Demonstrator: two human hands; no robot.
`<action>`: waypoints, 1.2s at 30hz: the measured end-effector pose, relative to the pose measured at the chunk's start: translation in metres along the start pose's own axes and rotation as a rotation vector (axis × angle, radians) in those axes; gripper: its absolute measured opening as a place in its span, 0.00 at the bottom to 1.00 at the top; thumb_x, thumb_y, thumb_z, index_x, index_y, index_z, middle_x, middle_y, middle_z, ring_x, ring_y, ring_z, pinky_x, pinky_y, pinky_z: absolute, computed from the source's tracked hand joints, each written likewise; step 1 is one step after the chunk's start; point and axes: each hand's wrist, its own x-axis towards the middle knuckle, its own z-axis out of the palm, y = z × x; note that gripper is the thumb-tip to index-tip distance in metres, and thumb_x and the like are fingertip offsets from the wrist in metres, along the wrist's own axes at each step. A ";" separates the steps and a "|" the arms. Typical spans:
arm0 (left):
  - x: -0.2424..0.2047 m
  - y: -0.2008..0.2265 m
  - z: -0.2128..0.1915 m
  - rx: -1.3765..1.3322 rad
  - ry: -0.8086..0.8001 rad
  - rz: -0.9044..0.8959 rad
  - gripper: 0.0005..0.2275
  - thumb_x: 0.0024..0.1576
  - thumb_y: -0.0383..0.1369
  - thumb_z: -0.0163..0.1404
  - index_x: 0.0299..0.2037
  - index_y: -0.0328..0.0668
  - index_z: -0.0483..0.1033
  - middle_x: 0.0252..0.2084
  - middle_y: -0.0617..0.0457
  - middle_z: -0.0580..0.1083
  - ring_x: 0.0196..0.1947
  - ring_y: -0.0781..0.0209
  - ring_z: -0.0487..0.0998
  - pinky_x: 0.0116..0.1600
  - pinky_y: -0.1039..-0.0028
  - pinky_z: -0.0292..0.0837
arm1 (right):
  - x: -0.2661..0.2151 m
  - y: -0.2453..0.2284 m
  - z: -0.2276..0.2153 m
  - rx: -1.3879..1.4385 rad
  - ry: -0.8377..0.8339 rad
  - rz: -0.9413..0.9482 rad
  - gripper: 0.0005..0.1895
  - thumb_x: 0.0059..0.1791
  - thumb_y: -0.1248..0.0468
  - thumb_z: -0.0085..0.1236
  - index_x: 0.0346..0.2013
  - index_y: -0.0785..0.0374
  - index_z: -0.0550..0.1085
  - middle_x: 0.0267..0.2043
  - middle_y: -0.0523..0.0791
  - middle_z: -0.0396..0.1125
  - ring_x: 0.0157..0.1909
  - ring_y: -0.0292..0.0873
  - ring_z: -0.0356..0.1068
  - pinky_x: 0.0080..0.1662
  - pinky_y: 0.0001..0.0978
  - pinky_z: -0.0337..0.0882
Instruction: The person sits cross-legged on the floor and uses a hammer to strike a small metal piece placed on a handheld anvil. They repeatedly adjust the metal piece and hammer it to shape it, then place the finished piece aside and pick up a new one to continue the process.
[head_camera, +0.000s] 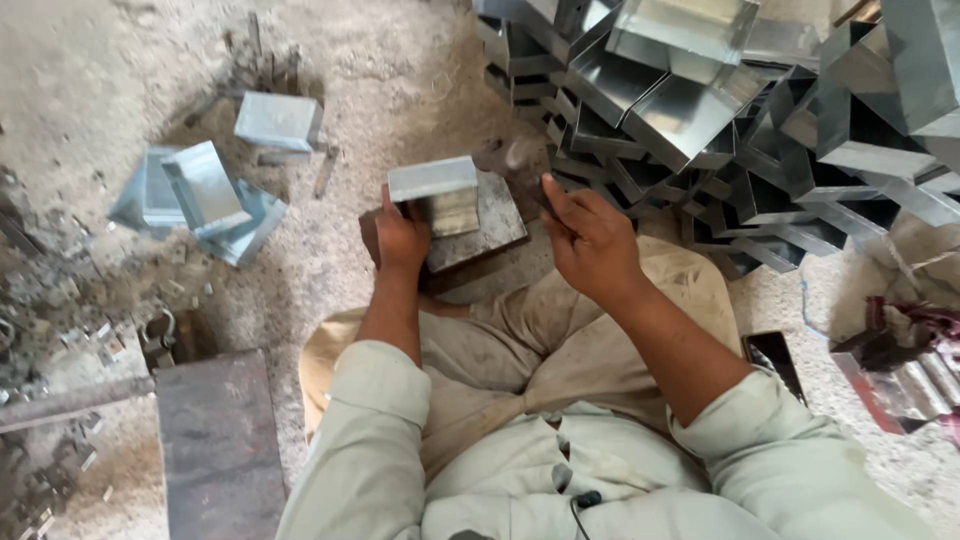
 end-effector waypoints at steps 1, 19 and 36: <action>-0.004 0.004 -0.003 -0.001 -0.005 -0.010 0.17 0.60 0.26 0.49 0.59 0.27 0.65 0.36 0.27 0.76 0.35 0.23 0.75 0.39 0.45 0.71 | 0.000 0.000 0.004 -0.002 -0.017 -0.006 0.29 0.53 0.70 0.61 0.69 0.51 0.69 0.39 0.48 0.70 0.35 0.51 0.70 0.37 0.39 0.71; 0.010 0.018 -0.016 -0.772 0.030 -0.730 0.22 0.56 0.31 0.54 0.61 0.32 0.67 0.55 0.41 0.77 0.53 0.52 0.78 0.58 0.67 0.72 | -0.082 0.089 0.095 0.535 -0.524 0.832 0.29 0.50 0.68 0.59 0.67 0.60 0.70 0.25 0.41 0.65 0.22 0.34 0.63 0.27 0.29 0.67; 0.013 0.026 -0.027 -0.635 -0.086 -0.679 0.31 0.57 0.40 0.56 0.66 0.28 0.59 0.52 0.39 0.76 0.49 0.52 0.79 0.53 0.67 0.76 | -0.076 0.089 0.097 0.707 -0.527 0.997 0.32 0.49 0.66 0.60 0.68 0.61 0.65 0.32 0.42 0.72 0.25 0.34 0.66 0.28 0.28 0.68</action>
